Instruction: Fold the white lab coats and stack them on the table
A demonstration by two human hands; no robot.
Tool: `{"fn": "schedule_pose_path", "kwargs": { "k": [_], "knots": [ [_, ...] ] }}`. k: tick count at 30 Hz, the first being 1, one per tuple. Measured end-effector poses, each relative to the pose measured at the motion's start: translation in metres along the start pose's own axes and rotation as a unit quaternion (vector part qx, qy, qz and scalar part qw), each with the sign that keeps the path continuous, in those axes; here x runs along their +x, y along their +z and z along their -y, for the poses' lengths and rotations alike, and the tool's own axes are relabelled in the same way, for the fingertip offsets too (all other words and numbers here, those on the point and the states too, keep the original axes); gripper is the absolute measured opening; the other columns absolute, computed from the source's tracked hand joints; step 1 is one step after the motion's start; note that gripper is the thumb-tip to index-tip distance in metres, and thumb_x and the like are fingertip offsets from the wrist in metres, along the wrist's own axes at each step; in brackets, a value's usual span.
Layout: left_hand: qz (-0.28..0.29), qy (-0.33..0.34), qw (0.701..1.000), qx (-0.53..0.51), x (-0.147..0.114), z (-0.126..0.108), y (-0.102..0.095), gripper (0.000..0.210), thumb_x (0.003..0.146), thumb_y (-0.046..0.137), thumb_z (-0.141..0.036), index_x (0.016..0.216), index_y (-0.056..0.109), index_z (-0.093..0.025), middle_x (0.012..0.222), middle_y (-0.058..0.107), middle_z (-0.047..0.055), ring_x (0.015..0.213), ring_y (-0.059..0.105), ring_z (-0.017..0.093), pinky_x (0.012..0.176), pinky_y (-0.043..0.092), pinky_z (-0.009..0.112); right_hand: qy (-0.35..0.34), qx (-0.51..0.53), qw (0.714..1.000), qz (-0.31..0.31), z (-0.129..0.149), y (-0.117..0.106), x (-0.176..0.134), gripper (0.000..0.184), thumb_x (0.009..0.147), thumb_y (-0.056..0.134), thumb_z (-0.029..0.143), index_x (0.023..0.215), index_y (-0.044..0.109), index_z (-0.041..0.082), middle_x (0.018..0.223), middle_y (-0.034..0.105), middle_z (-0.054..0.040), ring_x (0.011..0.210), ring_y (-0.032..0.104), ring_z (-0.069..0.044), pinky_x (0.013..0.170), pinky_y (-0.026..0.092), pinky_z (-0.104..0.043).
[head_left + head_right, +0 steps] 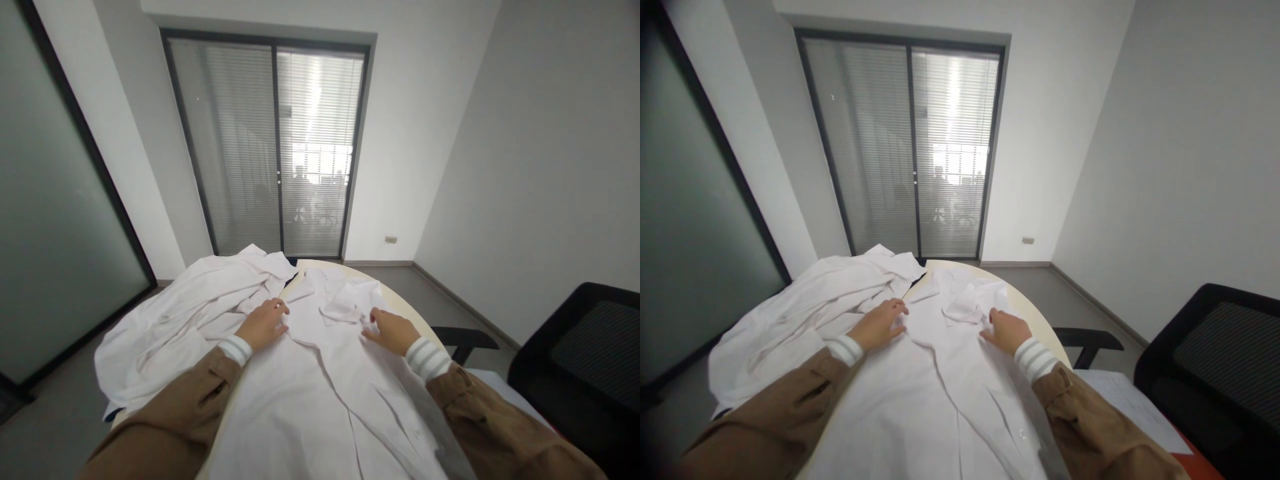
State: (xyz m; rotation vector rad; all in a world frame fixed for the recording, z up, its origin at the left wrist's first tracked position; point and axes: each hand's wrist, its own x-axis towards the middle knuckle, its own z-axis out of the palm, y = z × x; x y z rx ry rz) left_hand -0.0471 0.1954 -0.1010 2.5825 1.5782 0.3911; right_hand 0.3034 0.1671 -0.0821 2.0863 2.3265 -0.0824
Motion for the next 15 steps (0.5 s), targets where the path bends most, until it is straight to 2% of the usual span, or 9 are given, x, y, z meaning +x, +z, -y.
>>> {"fn": "schedule_pose_path", "kwargs": {
  "k": [2, 3, 5, 7, 9, 11, 13, 15],
  "knots": [
    [-0.042, -0.032, 0.998, 0.017, 0.010, 0.007, 0.012, 0.064, 0.081, 0.059, -0.016, 0.143, 0.046, -0.024, 0.155, 0.037, 0.011, 0.137, 0.040, 0.030, 0.109, 0.038, 0.043, 0.018, 0.006, 0.998, -0.052, 0.011, 0.000, 0.012, 0.057, 0.088, 0.058, 0.052, 0.132, 0.048, 0.018, 0.116, 0.067, -0.0166, 0.099, 0.067, -0.032, 0.080, 0.047, -0.039],
    [-0.041, -0.046, 0.998, 0.022, 0.013, 0.011, 0.020, 0.070, 0.080, 0.058, -0.012, 0.147, 0.041, -0.024, 0.157, 0.035, 0.011, 0.137, 0.039, 0.030, 0.109, 0.038, 0.044, 0.023, 0.009, 0.998, -0.063, 0.015, 0.002, 0.018, 0.065, 0.087, 0.060, 0.053, 0.139, 0.042, 0.019, 0.118, 0.067, -0.0170, 0.100, 0.067, -0.033, 0.080, 0.047, -0.038],
    [-0.029, -0.070, 0.997, 0.015, 0.016, 0.018, 0.035, 0.066, 0.083, 0.053, -0.011, 0.147, 0.043, -0.023, 0.152, 0.043, 0.012, 0.133, 0.046, 0.030, 0.107, 0.040, 0.045, 0.025, 0.011, 0.998, -0.059, 0.020, 0.008, 0.029, 0.073, 0.086, 0.061, 0.055, 0.145, 0.036, 0.021, 0.118, 0.067, -0.0171, 0.102, 0.067, -0.033, 0.080, 0.046, -0.038],
    [-0.045, -0.089, 0.995, -0.015, 0.016, 0.024, 0.048, 0.053, 0.088, 0.048, -0.011, 0.139, 0.055, -0.022, 0.140, 0.056, 0.011, 0.125, 0.053, 0.027, 0.105, 0.041, 0.043, 0.030, 0.014, 0.999, -0.040, 0.022, 0.017, 0.040, 0.057, 0.090, 0.056, 0.054, 0.137, 0.046, 0.023, 0.113, 0.069, -0.0154, 0.102, 0.067, -0.031, 0.079, 0.045, -0.036],
    [-0.081, -0.111, 0.989, -0.046, 0.015, 0.031, 0.055, 0.045, 0.090, 0.045, -0.010, 0.129, 0.064, -0.021, 0.129, 0.065, 0.010, 0.119, 0.058, 0.026, 0.104, 0.043, 0.040, 0.048, 0.029, 0.998, -0.034, 0.019, 0.026, 0.050, 0.039, 0.096, 0.045, 0.051, 0.120, 0.059, 0.022, 0.108, 0.071, -0.0133, 0.100, 0.067, -0.028, 0.077, 0.045, -0.033],
    [-0.122, -0.142, 0.979, -0.083, 0.016, 0.039, 0.058, 0.043, 0.090, 0.043, -0.010, 0.123, 0.068, -0.020, 0.122, 0.070, 0.009, 0.114, 0.062, 0.025, 0.103, 0.045, 0.038, 0.095, 0.059, 0.992, -0.054, 0.009, 0.031, 0.059, 0.039, 0.100, 0.034, 0.047, 0.110, 0.061, 0.022, 0.104, 0.072, -0.0127, 0.099, 0.068, -0.026, 0.075, 0.044, -0.032],
    [-0.172, -0.182, 0.959, -0.132, 0.017, 0.049, 0.058, 0.044, 0.090, 0.041, -0.008, 0.122, 0.069, -0.018, 0.116, 0.072, 0.010, 0.109, 0.065, 0.024, 0.100, 0.048, 0.036, 0.161, 0.105, 0.977, -0.091, -0.009, 0.033, 0.067, 0.042, 0.101, 0.028, 0.046, 0.113, 0.059, 0.020, 0.104, 0.072, -0.0139, 0.098, 0.068, -0.025, 0.075, 0.045, -0.032],
    [-0.213, -0.216, 0.934, -0.186, 0.019, 0.056, 0.058, 0.046, 0.088, 0.040, -0.006, 0.120, 0.070, -0.017, 0.111, 0.074, 0.010, 0.105, 0.067, 0.024, 0.098, 0.050, 0.035, 0.218, 0.151, 0.956, -0.124, -0.030, 0.030, 0.072, 0.042, 0.099, 0.031, 0.045, 0.117, 0.057, 0.017, 0.106, 0.072, -0.0159, 0.100, 0.068, -0.027, 0.076, 0.046, -0.032]
  ]
}}
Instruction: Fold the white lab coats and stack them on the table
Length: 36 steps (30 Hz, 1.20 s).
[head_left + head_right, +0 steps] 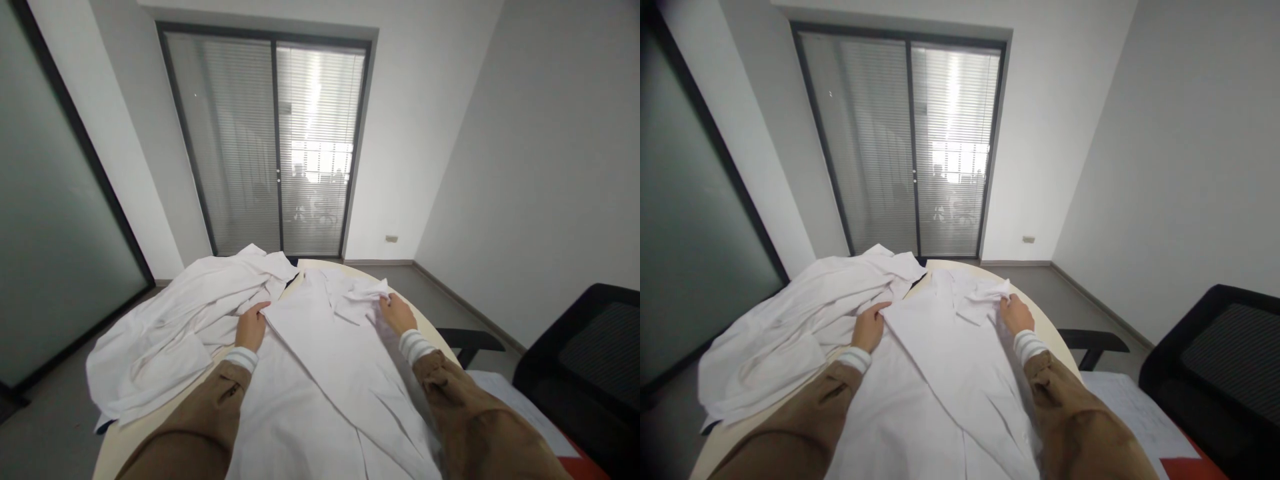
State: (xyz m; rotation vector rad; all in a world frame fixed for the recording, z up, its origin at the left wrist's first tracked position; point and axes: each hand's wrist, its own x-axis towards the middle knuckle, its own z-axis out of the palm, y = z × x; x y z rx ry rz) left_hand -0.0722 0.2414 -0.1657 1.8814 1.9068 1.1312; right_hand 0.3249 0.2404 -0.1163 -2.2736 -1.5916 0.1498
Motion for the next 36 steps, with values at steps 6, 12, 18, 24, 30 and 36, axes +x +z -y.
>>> {"fn": "schedule_pose_path", "kwargs": {
  "k": [6, 12, 18, 24, 30, 36],
  "knots": [
    [0.007, 0.000, 0.999, -0.041, 0.001, 0.003, 0.004, 0.045, 0.081, 0.041, -0.002, 0.105, 0.076, -0.019, 0.113, 0.074, 0.006, 0.111, 0.065, 0.021, 0.104, 0.047, 0.033, 0.044, 0.123, 0.991, -0.022, -0.010, -0.017, 0.007, 0.046, 0.093, 0.044, 0.041, 0.129, 0.046, 0.011, 0.082, 0.074, -0.0100, 0.086, 0.071, -0.025, 0.075, 0.047, -0.031],
    [0.026, 0.015, 0.998, -0.055, -0.003, 0.001, 0.004, 0.048, 0.083, 0.049, -0.008, 0.126, 0.064, -0.019, 0.112, 0.074, 0.006, 0.099, 0.069, 0.021, 0.094, 0.052, 0.033, -0.135, 0.019, 0.971, 0.196, 0.031, -0.001, -0.042, 0.036, 0.084, 0.060, 0.053, 0.084, 0.066, 0.018, 0.083, 0.074, -0.0081, 0.079, 0.068, -0.021, 0.068, 0.044, -0.028],
    [0.020, 0.012, 0.998, -0.064, -0.001, 0.005, 0.003, 0.048, 0.082, 0.047, -0.005, 0.125, 0.064, -0.017, 0.119, 0.071, 0.008, 0.106, 0.067, 0.021, 0.100, 0.050, 0.034, -0.213, -0.033, 0.922, 0.322, 0.040, -0.008, -0.058, 0.025, 0.082, 0.066, 0.040, 0.072, 0.065, 0.017, 0.074, 0.070, -0.0047, 0.076, 0.065, -0.020, 0.062, 0.042, -0.026],
    [0.013, 0.009, 0.998, -0.061, 0.000, 0.008, 0.002, 0.044, 0.082, 0.045, -0.005, 0.116, 0.069, -0.018, 0.116, 0.072, 0.007, 0.112, 0.065, 0.022, 0.105, 0.047, 0.035, -0.121, 0.014, 0.934, 0.335, 0.026, -0.028, -0.051, 0.047, 0.080, 0.067, 0.052, 0.111, 0.058, 0.018, 0.108, 0.068, -0.0115, 0.079, 0.067, -0.020, 0.058, 0.051, -0.026],
    [0.026, 0.016, 0.998, -0.062, 0.000, 0.006, 0.002, 0.038, 0.083, 0.051, -0.010, 0.118, 0.067, -0.018, 0.114, 0.073, 0.007, 0.105, 0.067, 0.022, 0.098, 0.050, 0.032, -0.128, 0.063, 0.858, 0.493, -0.009, -0.036, -0.047, 0.077, 0.045, 0.088, 0.042, 0.111, 0.055, 0.020, 0.099, 0.070, -0.0052, 0.081, 0.068, -0.025, 0.058, 0.055, -0.028],
    [0.048, 0.021, 0.997, -0.054, -0.002, 0.006, 0.004, 0.040, 0.078, 0.049, -0.003, 0.107, 0.070, -0.020, 0.107, 0.075, 0.004, 0.101, 0.068, 0.021, 0.096, 0.050, 0.032, -0.108, -0.066, 0.892, 0.433, -0.024, -0.055, -0.024, 0.067, 0.047, 0.088, 0.041, 0.104, 0.062, 0.018, 0.092, 0.070, -0.0064, 0.071, 0.068, -0.022, 0.062, 0.052, -0.033]
  ]
}}
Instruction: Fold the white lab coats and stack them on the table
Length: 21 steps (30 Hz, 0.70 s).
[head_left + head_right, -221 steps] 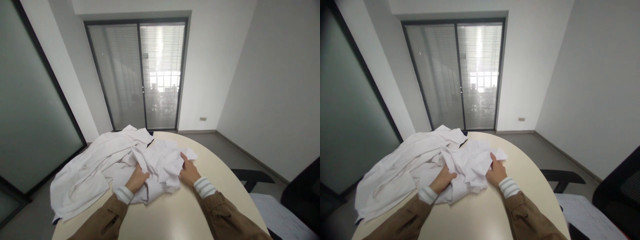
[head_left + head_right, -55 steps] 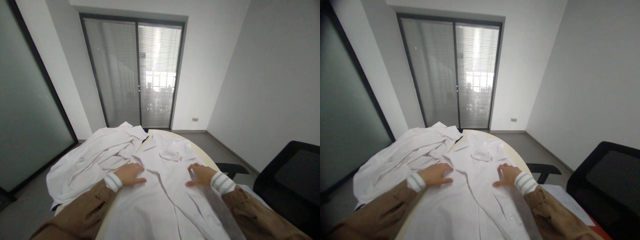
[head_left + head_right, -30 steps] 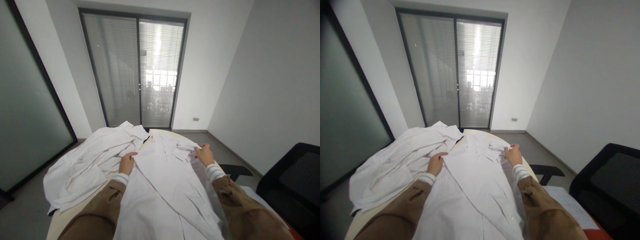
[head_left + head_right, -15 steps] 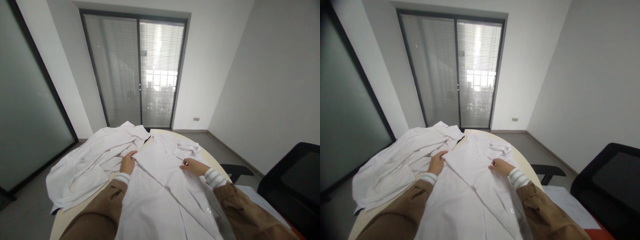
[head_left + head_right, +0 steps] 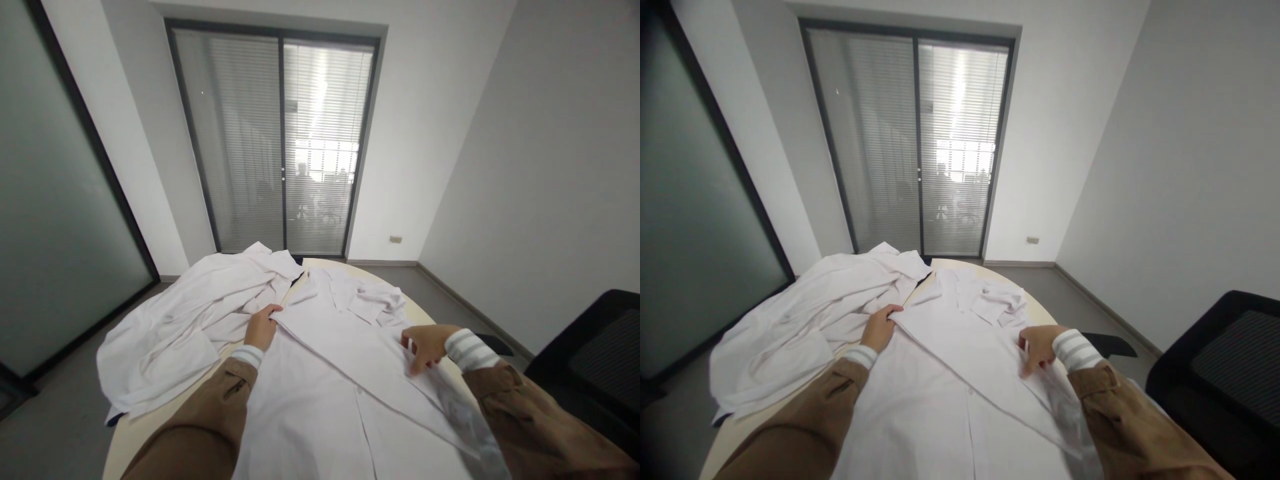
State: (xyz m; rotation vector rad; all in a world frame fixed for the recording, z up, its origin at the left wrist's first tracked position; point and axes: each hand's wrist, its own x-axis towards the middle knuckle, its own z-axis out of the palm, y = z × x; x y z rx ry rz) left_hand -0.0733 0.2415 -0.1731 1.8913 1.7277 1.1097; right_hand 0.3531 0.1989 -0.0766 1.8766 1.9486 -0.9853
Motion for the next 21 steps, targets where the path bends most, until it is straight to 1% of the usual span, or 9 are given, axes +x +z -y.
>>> {"fn": "schedule_pose_path", "kwargs": {
  "k": [2, 3, 5, 7, 11, 14, 16, 18, 21],
  "knots": [
    [0.008, 0.006, 1.000, 0.006, -0.002, -0.001, 0.002, 0.040, 0.079, 0.049, -0.004, 0.107, 0.071, -0.021, 0.110, 0.074, 0.004, 0.103, 0.068, 0.022, 0.096, 0.050, 0.032, -0.041, -0.049, 0.994, -0.089, 0.010, -0.009, 0.005, 0.053, 0.061, 0.083, 0.044, 0.103, 0.065, 0.017, 0.093, 0.071, -0.0081, 0.080, 0.068, -0.024, 0.070, 0.051, -0.033],
    [0.009, 0.011, 1.000, 0.009, -0.002, -0.001, 0.003, 0.040, 0.079, 0.049, -0.004, 0.107, 0.071, -0.021, 0.113, 0.074, 0.004, 0.105, 0.067, 0.022, 0.097, 0.049, 0.032, -0.071, -0.063, 0.984, -0.152, 0.019, -0.012, 0.010, 0.046, 0.070, 0.078, 0.045, 0.105, 0.066, 0.017, 0.095, 0.072, -0.0090, 0.084, 0.068, -0.024, 0.074, 0.049, -0.032],
    [0.007, 0.022, 1.000, 0.009, -0.003, -0.002, 0.005, 0.041, 0.078, 0.048, -0.003, 0.107, 0.071, -0.021, 0.118, 0.072, 0.004, 0.109, 0.066, 0.022, 0.099, 0.048, 0.033, -0.095, -0.063, 0.973, -0.202, 0.041, -0.017, 0.026, 0.035, 0.082, 0.068, 0.042, 0.107, 0.068, 0.018, 0.099, 0.073, -0.0094, 0.088, 0.067, -0.023, 0.078, 0.047, -0.031],
    [0.002, 0.024, 1.000, 0.002, -0.002, -0.002, 0.005, 0.041, 0.078, 0.047, -0.002, 0.106, 0.070, -0.020, 0.120, 0.071, 0.004, 0.111, 0.065, 0.022, 0.101, 0.047, 0.033, -0.100, -0.045, 0.958, -0.265, 0.067, -0.019, 0.047, 0.024, 0.084, 0.065, 0.038, 0.096, 0.071, 0.018, 0.093, 0.074, -0.0090, 0.088, 0.067, -0.023, 0.078, 0.046, -0.031],
    [-0.005, 0.017, 1.000, -0.009, 0.001, -0.003, 0.005, 0.038, 0.080, 0.051, -0.005, 0.111, 0.068, -0.019, 0.115, 0.073, 0.006, 0.106, 0.067, 0.022, 0.098, 0.049, 0.033, -0.088, -0.003, 0.948, -0.307, 0.116, -0.019, 0.100, 0.026, 0.088, 0.060, 0.037, 0.099, 0.073, 0.018, 0.104, 0.074, -0.0112, 0.099, 0.066, -0.024, 0.085, 0.044, -0.031],
    [-0.009, 0.010, 1.000, -0.014, 0.003, -0.004, 0.005, 0.039, 0.083, 0.053, -0.008, 0.119, 0.065, -0.019, 0.114, 0.073, 0.007, 0.104, 0.067, 0.023, 0.096, 0.050, 0.034, -0.076, 0.041, 0.940, -0.330, 0.141, -0.015, 0.138, 0.029, 0.091, 0.055, 0.037, 0.103, 0.073, 0.017, 0.108, 0.073, -0.0133, 0.103, 0.065, -0.024, 0.085, 0.043, -0.030],
    [-0.008, 0.005, 1.000, -0.017, 0.004, -0.005, 0.005, 0.041, 0.084, 0.051, -0.008, 0.121, 0.065, -0.020, 0.115, 0.073, 0.006, 0.105, 0.067, 0.023, 0.096, 0.050, 0.034, -0.079, 0.072, 0.935, -0.337, 0.153, -0.010, 0.160, 0.030, 0.092, 0.054, 0.037, 0.098, 0.074, 0.015, 0.105, 0.074, -0.0145, 0.101, 0.066, -0.025, 0.083, 0.043, -0.030],
    [-0.011, -0.001, 1.000, -0.025, 0.005, -0.007, 0.005, 0.043, 0.084, 0.051, -0.008, 0.123, 0.065, -0.020, 0.117, 0.072, 0.006, 0.106, 0.067, 0.023, 0.096, 0.050, 0.035, -0.087, 0.105, 0.931, -0.338, 0.163, -0.006, 0.178, 0.031, 0.091, 0.055, 0.038, 0.089, 0.074, 0.014, 0.096, 0.074, -0.0147, 0.096, 0.066, -0.024, 0.081, 0.043, -0.029],
    [-0.012, -0.014, 0.999, -0.033, 0.007, -0.009, 0.004, 0.044, 0.086, 0.050, -0.010, 0.127, 0.064, -0.021, 0.118, 0.072, 0.007, 0.106, 0.067, 0.024, 0.094, 0.051, 0.036, -0.115, 0.158, 0.920, -0.340, 0.175, -0.004, 0.199, 0.026, 0.087, 0.060, 0.038, 0.086, 0.073, 0.015, 0.088, 0.073, -0.0112, 0.089, 0.065, -0.022, 0.080, 0.044, -0.029]
  ]
}}
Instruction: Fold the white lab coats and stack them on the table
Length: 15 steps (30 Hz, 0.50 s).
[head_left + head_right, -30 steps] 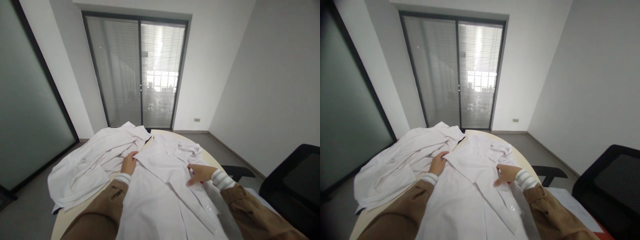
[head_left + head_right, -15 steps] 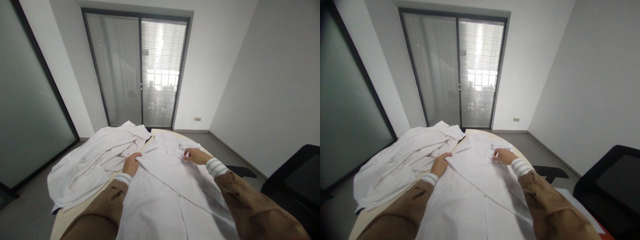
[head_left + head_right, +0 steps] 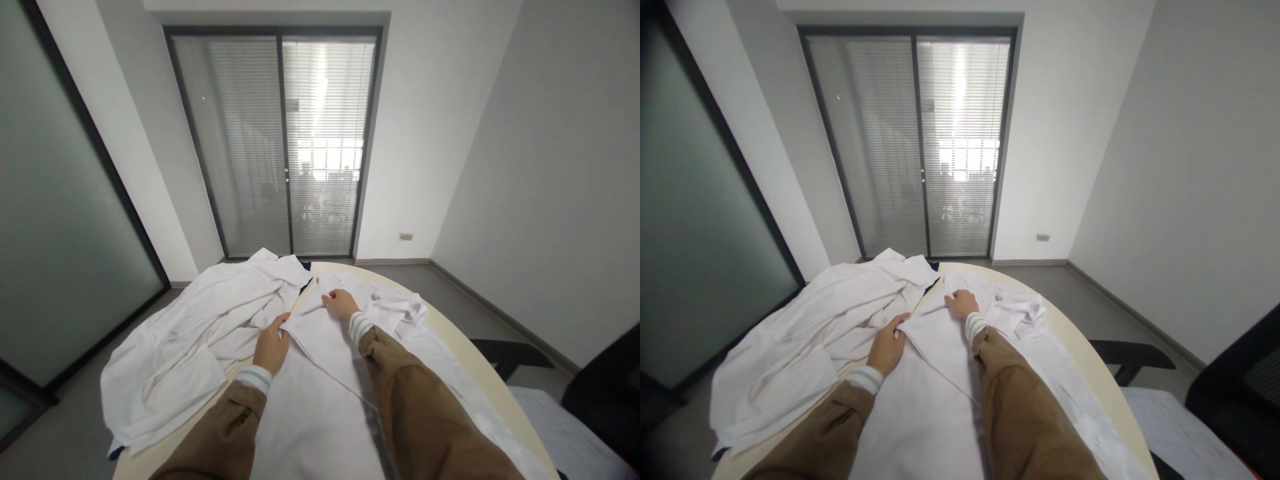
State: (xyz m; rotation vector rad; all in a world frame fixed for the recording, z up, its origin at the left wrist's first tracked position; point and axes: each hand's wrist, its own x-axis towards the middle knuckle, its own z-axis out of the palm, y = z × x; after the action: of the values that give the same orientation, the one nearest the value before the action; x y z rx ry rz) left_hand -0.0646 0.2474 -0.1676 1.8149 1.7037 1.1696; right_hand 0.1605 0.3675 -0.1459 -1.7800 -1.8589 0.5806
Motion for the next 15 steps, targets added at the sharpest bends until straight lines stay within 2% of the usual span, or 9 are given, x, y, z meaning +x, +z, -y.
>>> {"fn": "schedule_pose_path", "kwargs": {
  "k": [2, 4, 6, 8, 10, 12, 15],
  "knots": [
    [0.006, -0.007, 1.000, 0.001, 0.002, 0.001, 0.000, 0.045, 0.087, 0.049, -0.010, 0.128, 0.064, -0.021, 0.115, 0.073, 0.007, 0.104, 0.068, 0.024, 0.093, 0.052, 0.036, -0.017, 0.048, 0.999, -0.009, 0.006, 0.007, 0.011, 0.026, 0.087, 0.060, 0.036, 0.099, 0.071, 0.016, 0.090, 0.072, -0.0083, 0.087, 0.064, -0.020, 0.080, 0.045, -0.029],
    [0.011, -0.008, 1.000, 0.000, 0.004, 0.003, 0.001, 0.047, 0.086, 0.047, -0.007, 0.127, 0.065, -0.021, 0.113, 0.074, 0.007, 0.102, 0.069, 0.023, 0.093, 0.052, 0.036, -0.038, 0.098, 0.994, -0.019, 0.014, 0.012, 0.022, 0.036, 0.092, 0.052, 0.037, 0.118, 0.064, 0.016, 0.092, 0.071, -0.0066, 0.086, 0.063, -0.018, 0.080, 0.047, -0.030],
    [0.007, 0.000, 1.000, -0.006, 0.006, 0.007, 0.002, 0.049, 0.084, 0.046, -0.004, 0.124, 0.067, -0.021, 0.115, 0.073, 0.006, 0.106, 0.068, 0.022, 0.097, 0.050, 0.035, -0.064, 0.146, 0.987, -0.022, 0.022, 0.017, 0.032, 0.048, 0.096, 0.044, 0.037, 0.139, 0.049, 0.018, 0.096, 0.070, -0.0060, 0.085, 0.063, -0.017, 0.080, 0.049, -0.030],
    [0.002, 0.009, 1.000, -0.014, 0.008, 0.010, 0.004, 0.050, 0.083, 0.045, -0.002, 0.122, 0.069, -0.021, 0.117, 0.073, 0.006, 0.110, 0.067, 0.021, 0.100, 0.048, 0.034, -0.091, 0.207, 0.974, 0.003, 0.027, 0.022, 0.038, 0.064, 0.093, 0.049, 0.033, 0.153, 0.029, 0.021, 0.106, 0.069, -0.0070, 0.089, 0.064, -0.016, 0.082, 0.050, -0.029],
    [-0.004, 0.008, 1.000, -0.020, 0.008, 0.011, 0.004, 0.048, 0.084, 0.045, -0.003, 0.122, 0.068, -0.020, 0.115, 0.073, 0.006, 0.109, 0.067, 0.022, 0.100, 0.049, 0.035, -0.098, 0.254, 0.961, 0.047, 0.027, 0.029, 0.039, 0.088, 0.084, 0.061, 0.024, 0.158, 0.013, 0.025, 0.120, 0.065, -0.0095, 0.096, 0.065, -0.016, 0.083, 0.051, -0.028],
    [-0.010, -0.008, 1.000, -0.019, 0.008, 0.010, 0.004, 0.046, 0.085, 0.044, -0.005, 0.122, 0.068, -0.020, 0.109, 0.075, 0.007, 0.103, 0.069, 0.022, 0.097, 0.050, 0.036, -0.079, 0.261, 0.959, 0.074, 0.021, 0.034, 0.038, 0.104, 0.075, 0.067, 0.016, 0.159, 0.006, 0.024, 0.125, 0.063, -0.0128, 0.094, 0.066, -0.017, 0.079, 0.053, -0.029],
    [-0.013, -0.026, 0.999, -0.013, 0.006, 0.007, 0.003, 0.045, 0.086, 0.044, -0.006, 0.120, 0.069, -0.020, 0.104, 0.076, 0.007, 0.098, 0.070, 0.023, 0.095, 0.051, 0.038, -0.055, 0.232, 0.969, 0.059, 0.010, 0.037, 0.034, 0.100, 0.072, 0.067, 0.014, 0.157, 0.015, 0.020, 0.107, 0.069, -0.0106, 0.078, 0.067, -0.017, 0.073, 0.055, -0.031]
  ]
}}
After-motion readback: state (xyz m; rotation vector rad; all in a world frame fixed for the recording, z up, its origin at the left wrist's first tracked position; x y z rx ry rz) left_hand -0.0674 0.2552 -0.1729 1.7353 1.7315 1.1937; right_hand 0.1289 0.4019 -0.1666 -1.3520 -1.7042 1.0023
